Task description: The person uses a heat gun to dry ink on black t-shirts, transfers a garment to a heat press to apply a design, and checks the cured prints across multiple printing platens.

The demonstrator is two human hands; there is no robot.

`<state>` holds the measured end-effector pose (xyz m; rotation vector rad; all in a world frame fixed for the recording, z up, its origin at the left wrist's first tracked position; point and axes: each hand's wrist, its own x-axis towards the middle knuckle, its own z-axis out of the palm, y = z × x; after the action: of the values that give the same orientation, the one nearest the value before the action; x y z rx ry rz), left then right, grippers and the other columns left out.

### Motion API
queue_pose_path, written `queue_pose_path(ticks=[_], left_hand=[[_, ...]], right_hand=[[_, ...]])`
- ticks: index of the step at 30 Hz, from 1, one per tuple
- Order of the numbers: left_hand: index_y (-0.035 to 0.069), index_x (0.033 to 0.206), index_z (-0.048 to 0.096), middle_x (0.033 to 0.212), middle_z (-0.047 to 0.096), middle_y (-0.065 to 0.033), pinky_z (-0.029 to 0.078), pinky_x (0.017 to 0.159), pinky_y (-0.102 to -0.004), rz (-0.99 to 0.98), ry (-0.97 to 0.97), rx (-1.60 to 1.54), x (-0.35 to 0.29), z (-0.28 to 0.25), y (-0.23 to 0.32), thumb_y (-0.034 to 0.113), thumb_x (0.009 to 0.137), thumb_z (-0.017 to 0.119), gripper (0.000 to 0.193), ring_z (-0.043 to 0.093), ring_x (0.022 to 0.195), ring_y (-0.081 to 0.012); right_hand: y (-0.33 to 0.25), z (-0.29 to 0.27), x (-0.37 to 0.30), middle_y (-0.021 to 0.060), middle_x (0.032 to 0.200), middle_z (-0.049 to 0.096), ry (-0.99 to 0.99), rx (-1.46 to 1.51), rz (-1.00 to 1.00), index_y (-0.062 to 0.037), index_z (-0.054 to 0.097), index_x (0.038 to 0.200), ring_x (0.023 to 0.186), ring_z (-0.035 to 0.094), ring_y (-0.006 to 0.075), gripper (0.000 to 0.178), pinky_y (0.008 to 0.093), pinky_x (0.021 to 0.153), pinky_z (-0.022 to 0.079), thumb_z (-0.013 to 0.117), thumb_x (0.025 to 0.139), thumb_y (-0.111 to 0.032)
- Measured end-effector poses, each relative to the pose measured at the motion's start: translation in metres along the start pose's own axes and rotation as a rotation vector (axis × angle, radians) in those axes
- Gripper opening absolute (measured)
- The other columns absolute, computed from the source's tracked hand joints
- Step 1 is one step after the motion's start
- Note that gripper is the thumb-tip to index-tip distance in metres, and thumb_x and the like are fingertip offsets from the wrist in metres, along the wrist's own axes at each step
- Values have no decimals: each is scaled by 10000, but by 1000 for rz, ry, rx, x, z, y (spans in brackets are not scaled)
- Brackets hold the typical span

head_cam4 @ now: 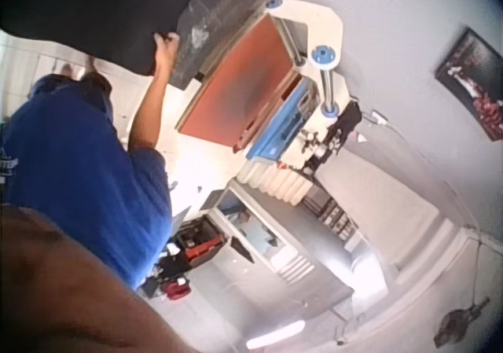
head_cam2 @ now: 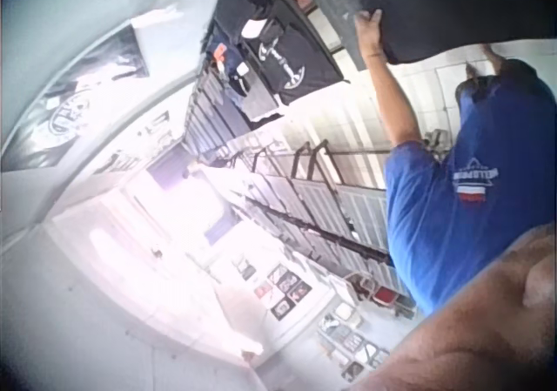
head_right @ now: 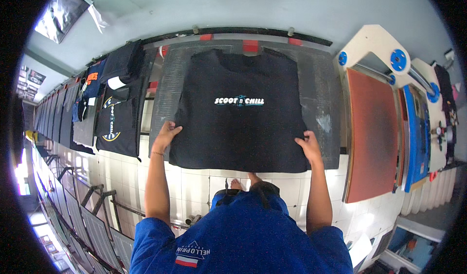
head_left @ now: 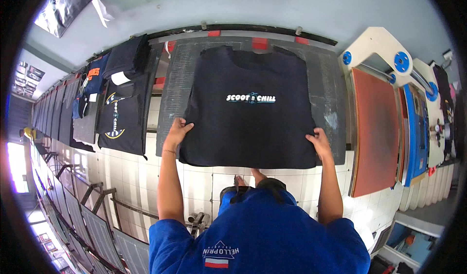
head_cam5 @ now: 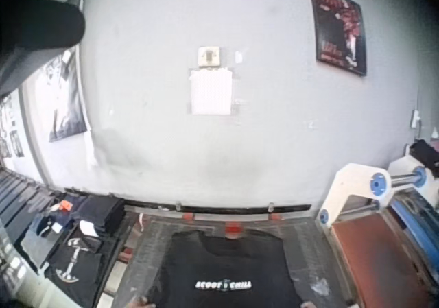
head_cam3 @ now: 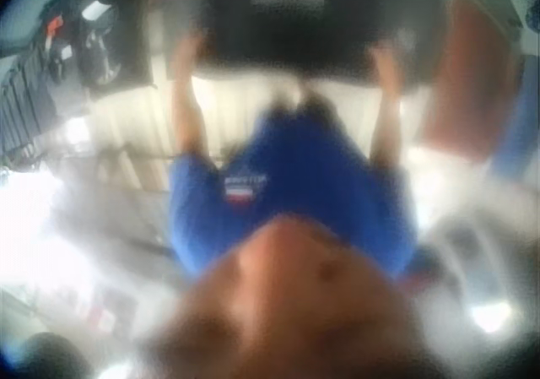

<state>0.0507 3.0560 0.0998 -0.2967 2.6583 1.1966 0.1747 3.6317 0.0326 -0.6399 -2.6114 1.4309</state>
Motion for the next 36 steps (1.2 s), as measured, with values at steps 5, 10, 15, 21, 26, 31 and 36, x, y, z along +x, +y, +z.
queue_pose_path(ticks=[5,10,15,21,26,31,36], left_hand=[[-48,1093,529,1014,613,-255,477,850,-443,-99,637,230,2,-35,-20,319,820,743,505,596,949,-421],[-22,1046,595,1008,611,-244,456,927,-469,-36,285,505,-58,14,-36,443,811,730,539,575,1003,-429],[-74,1093,596,1066,650,-239,484,918,-437,14,209,311,-66,14,-43,358,811,752,539,613,1020,-410],[-100,1234,509,1127,653,-185,547,790,-329,-386,-266,-549,-65,-21,-26,252,846,744,574,662,979,-240],[-83,1276,481,1172,644,-167,520,900,-316,-323,-384,-802,-74,-36,10,258,875,720,579,649,1038,-233],[-23,1146,575,1121,664,-117,509,843,-309,45,-230,-873,-107,-98,74,231,929,653,343,653,952,-178],[-39,1120,597,1081,660,-115,492,924,-347,392,92,-897,-209,-175,120,181,930,627,292,631,996,-202]], right_hand=[[-47,-21,-14,133,802,619,275,-260,159,-13,542,1030,786,623,321,349,410,759,483,733,789,-178],[-59,-22,-64,205,1018,681,34,-481,324,18,567,1154,1003,646,372,503,445,871,484,670,808,-331],[-38,-12,-61,265,1253,584,-6,-340,214,103,504,1268,1224,539,358,613,378,1031,409,630,849,-327],[-14,-25,-57,219,1278,583,-280,619,498,90,510,1285,1202,557,304,586,372,1056,407,685,863,-277],[-37,-36,-45,148,1202,621,-303,789,560,48,534,1220,1116,586,251,530,361,989,432,721,846,-277],[-120,-92,-54,106,1028,683,-87,1015,182,3,620,1035,891,664,210,298,338,854,508,728,855,-210],[-209,-191,-117,169,1106,663,38,1154,-167,46,586,1144,997,661,295,443,435,935,519,762,811,-189]])
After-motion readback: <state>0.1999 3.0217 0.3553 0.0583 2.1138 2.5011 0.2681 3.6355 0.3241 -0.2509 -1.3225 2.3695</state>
